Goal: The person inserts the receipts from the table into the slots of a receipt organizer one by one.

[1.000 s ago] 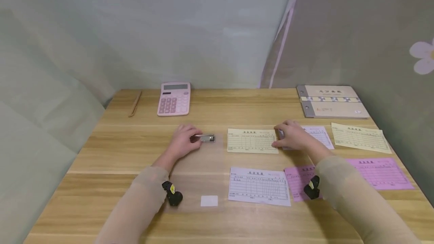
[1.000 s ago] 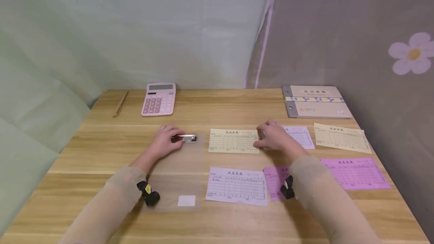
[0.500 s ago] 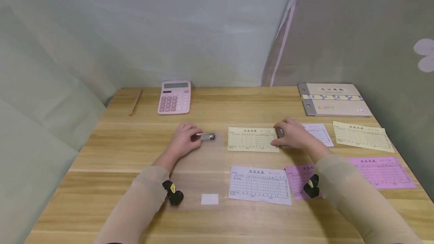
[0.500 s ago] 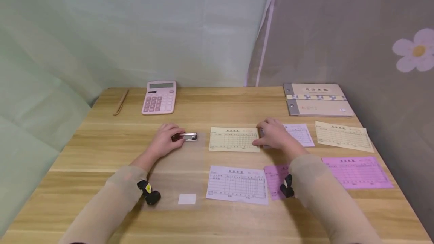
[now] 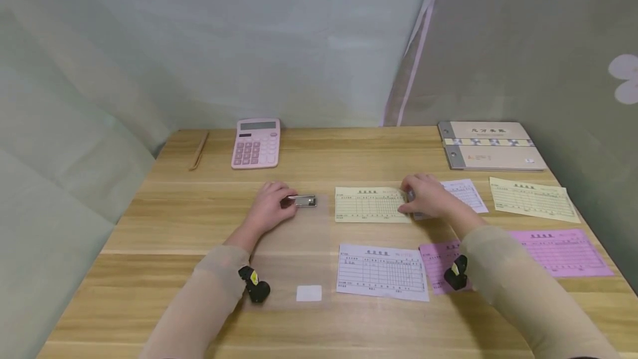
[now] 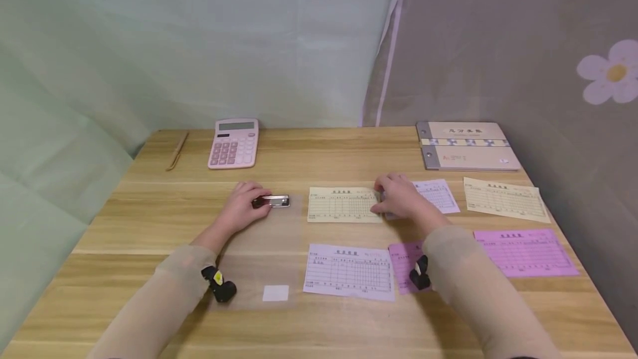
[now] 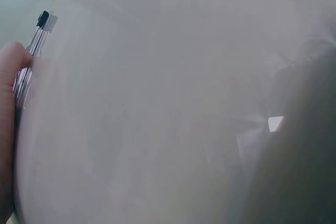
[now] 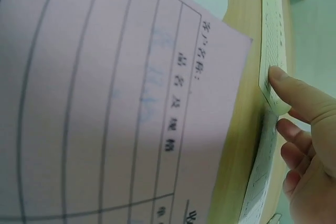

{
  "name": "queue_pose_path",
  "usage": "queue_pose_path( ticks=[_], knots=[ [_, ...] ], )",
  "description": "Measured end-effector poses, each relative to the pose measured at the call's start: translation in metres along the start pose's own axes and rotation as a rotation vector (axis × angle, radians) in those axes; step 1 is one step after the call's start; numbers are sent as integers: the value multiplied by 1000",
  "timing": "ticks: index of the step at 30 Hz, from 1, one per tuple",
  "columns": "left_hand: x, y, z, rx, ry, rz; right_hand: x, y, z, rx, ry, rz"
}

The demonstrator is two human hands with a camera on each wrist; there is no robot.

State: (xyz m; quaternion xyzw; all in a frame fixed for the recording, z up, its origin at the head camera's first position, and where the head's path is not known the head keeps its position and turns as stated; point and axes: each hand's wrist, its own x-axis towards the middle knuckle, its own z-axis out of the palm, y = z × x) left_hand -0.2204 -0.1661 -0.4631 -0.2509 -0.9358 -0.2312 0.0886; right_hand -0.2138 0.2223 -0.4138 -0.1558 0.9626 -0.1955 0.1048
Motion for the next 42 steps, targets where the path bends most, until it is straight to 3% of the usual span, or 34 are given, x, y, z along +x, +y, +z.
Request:
queue_pose_path(
  ticks=[15, 21, 25, 30, 38, 42],
  knots=[
    [0, 1, 0, -9, 12, -9, 1, -4, 5, 60, 69, 16],
    [-1, 1, 0, 1, 23, -1, 3, -8, 7, -33, 36, 35],
    [0, 0, 1, 1, 32, 10, 4, -10, 8, -34, 42, 37],
    [1, -1, 1, -7, 25, 19, 4, -11, 7, 45, 62, 32],
    [-2, -4, -1, -7, -11, 3, 0, -14, -1, 265, 63, 34],
    [0, -3, 0, 6, -17, 10, -2, -14, -4, 309, 88, 47]
  ],
)
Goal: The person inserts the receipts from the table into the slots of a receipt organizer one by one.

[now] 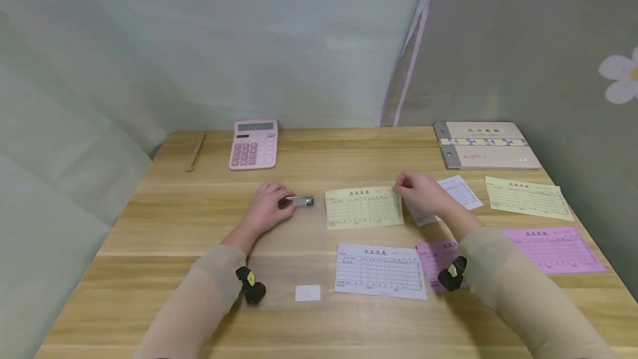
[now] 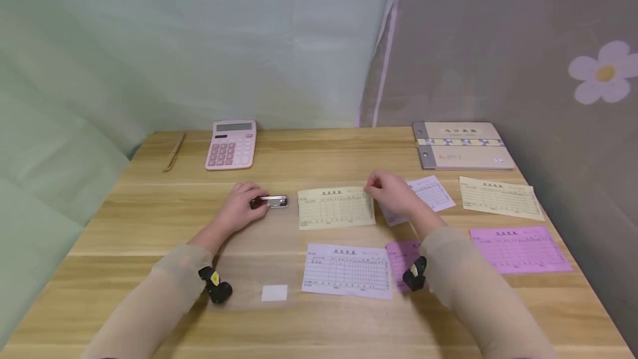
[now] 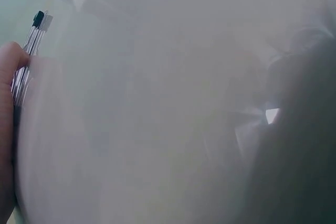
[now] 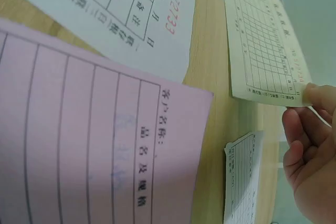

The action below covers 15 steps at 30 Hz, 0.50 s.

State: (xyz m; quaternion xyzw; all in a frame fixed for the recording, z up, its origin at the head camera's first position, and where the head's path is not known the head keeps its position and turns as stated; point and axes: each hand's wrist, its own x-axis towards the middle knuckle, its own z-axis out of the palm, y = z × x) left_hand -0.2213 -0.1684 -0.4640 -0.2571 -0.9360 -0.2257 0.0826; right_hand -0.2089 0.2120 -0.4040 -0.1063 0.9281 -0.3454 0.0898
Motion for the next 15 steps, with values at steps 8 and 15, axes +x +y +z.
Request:
queue_pose_path(
  ticks=[8, 15],
  knots=[
    [1, 2, 2, 9, 30, 44, -3, -8, -5, 69, 19, 18],
    [-3, 0, 4, -9, 52, 15, -4, -17, -11, 203, 35, -46]
  ],
)
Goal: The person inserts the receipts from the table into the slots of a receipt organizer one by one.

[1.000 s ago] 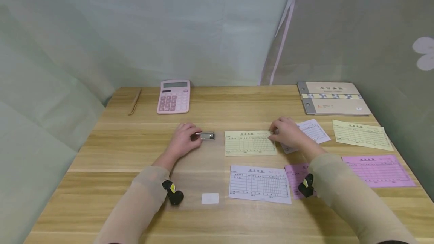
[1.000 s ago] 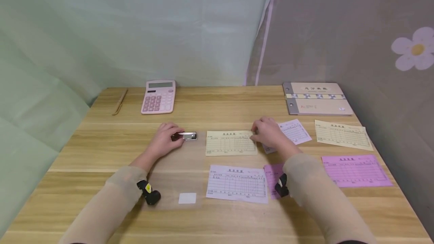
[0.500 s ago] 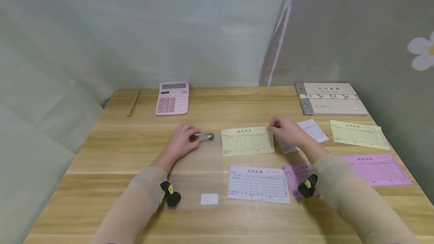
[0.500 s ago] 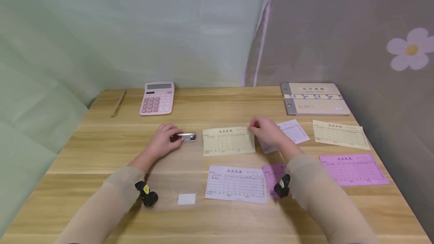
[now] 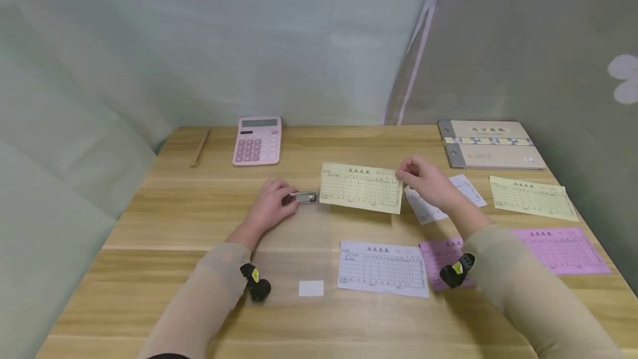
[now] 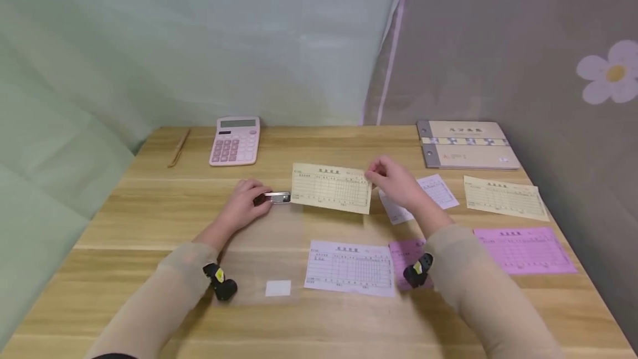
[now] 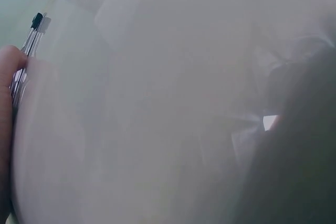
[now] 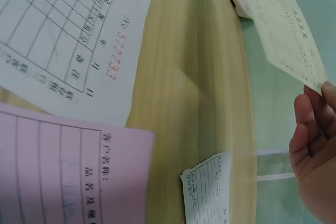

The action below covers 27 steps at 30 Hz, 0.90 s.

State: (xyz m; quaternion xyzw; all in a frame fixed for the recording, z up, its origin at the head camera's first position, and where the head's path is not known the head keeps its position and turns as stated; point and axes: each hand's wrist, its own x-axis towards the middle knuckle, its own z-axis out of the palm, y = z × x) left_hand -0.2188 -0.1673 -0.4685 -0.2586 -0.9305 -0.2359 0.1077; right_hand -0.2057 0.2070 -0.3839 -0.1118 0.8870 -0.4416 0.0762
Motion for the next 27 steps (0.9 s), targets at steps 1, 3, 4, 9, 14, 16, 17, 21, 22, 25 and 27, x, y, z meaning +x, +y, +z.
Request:
queue_pose_path(
  ticks=[1, 3, 4, 9, 14, 16, 17, 21, 22, 25, 27],
  knots=[
    [0, 0, -1, -4, 2, -1, 0, 0, 1, 17, -9, -5],
    [0, 0, -1, -5, -2, -2, 0, 1, 4, 37, -33, -4],
    [0, 0, -2, -6, -4, -4, -1, 1, 6, 46, -53, 0],
    [0, 1, -3, -19, -14, -26, -1, 2, 21, 105, -170, 44],
    [0, -2, -6, -57, -67, -57, -1, 2, 36, 144, -217, 85],
    [1, -3, -9, -87, -107, -79, 0, 2, 41, 146, -225, 87],
    [1, -4, -10, -99, -128, -91, 0, 2, 43, 145, -229, 81],
    [6, -3, -18, -103, -204, -119, 2, 2, 51, 148, -248, 67],
    [8, -2, -19, -101, -217, -120, 2, 2, 52, 148, -250, 65],
    [12, -1, -22, -91, -242, -105, 4, 0, 58, 130, -253, 71],
    [14, 0, -23, -90, -253, -92, 5, -2, 62, 116, -255, 75]
  ],
)
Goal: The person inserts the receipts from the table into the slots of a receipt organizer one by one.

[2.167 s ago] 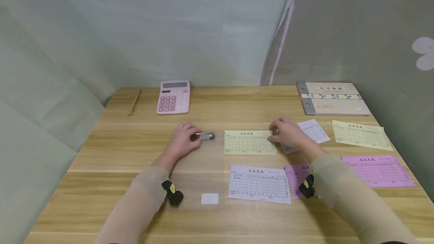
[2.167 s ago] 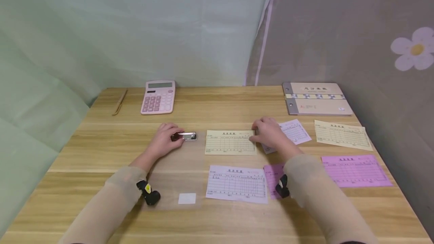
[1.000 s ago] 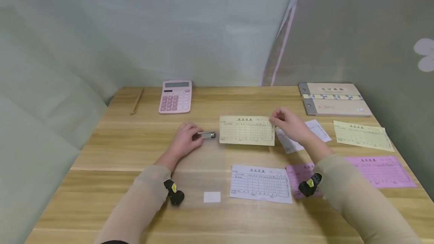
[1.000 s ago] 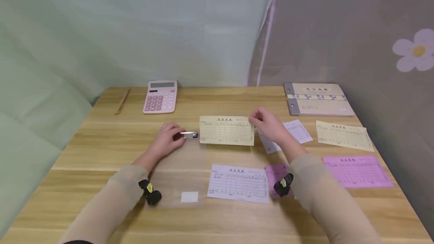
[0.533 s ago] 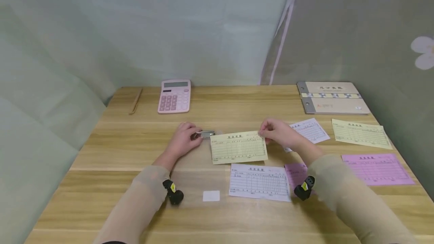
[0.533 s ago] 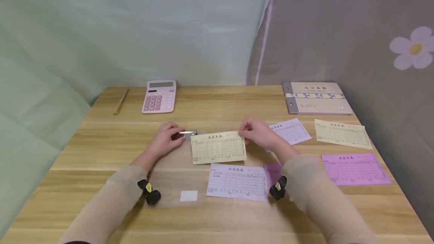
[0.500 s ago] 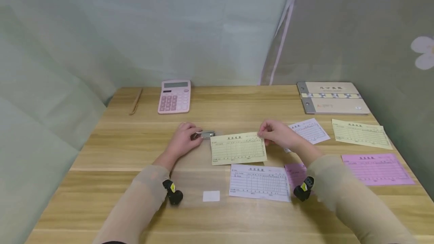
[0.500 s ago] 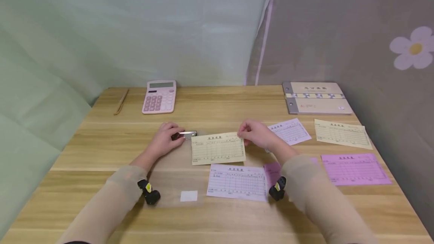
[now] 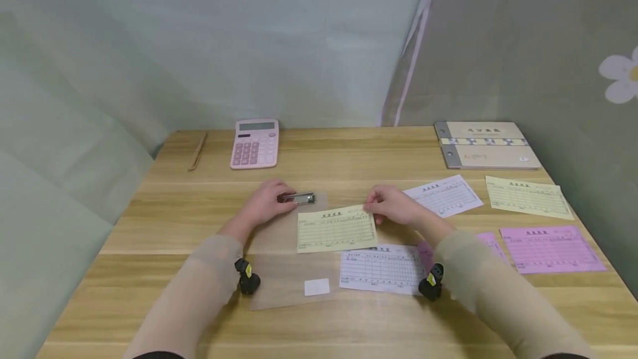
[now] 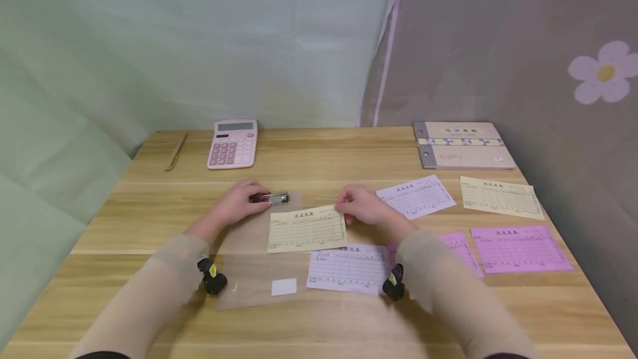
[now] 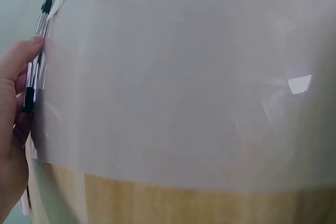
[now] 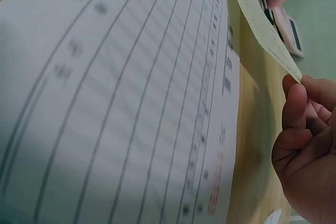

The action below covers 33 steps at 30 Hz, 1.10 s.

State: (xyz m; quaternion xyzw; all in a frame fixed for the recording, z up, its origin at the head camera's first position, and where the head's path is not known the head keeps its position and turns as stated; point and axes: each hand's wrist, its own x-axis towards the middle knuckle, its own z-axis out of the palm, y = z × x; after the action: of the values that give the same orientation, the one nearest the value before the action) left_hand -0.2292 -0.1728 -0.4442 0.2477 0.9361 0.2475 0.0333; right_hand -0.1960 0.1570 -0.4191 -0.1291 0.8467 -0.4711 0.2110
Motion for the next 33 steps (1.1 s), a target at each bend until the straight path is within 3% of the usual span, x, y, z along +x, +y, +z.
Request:
queue_pose_path(
  ticks=[14, 20, 33],
  knots=[
    [8, 1, -7, 54, -110, 4, 17, -10, 20, -56, -34, -20],
    [7, 0, -8, 27, -123, -38, 24, -16, 29, -24, -30, -6],
    [9, -2, -9, 18, -150, -37, 36, -29, 46, -21, -13, 21]
  ],
)
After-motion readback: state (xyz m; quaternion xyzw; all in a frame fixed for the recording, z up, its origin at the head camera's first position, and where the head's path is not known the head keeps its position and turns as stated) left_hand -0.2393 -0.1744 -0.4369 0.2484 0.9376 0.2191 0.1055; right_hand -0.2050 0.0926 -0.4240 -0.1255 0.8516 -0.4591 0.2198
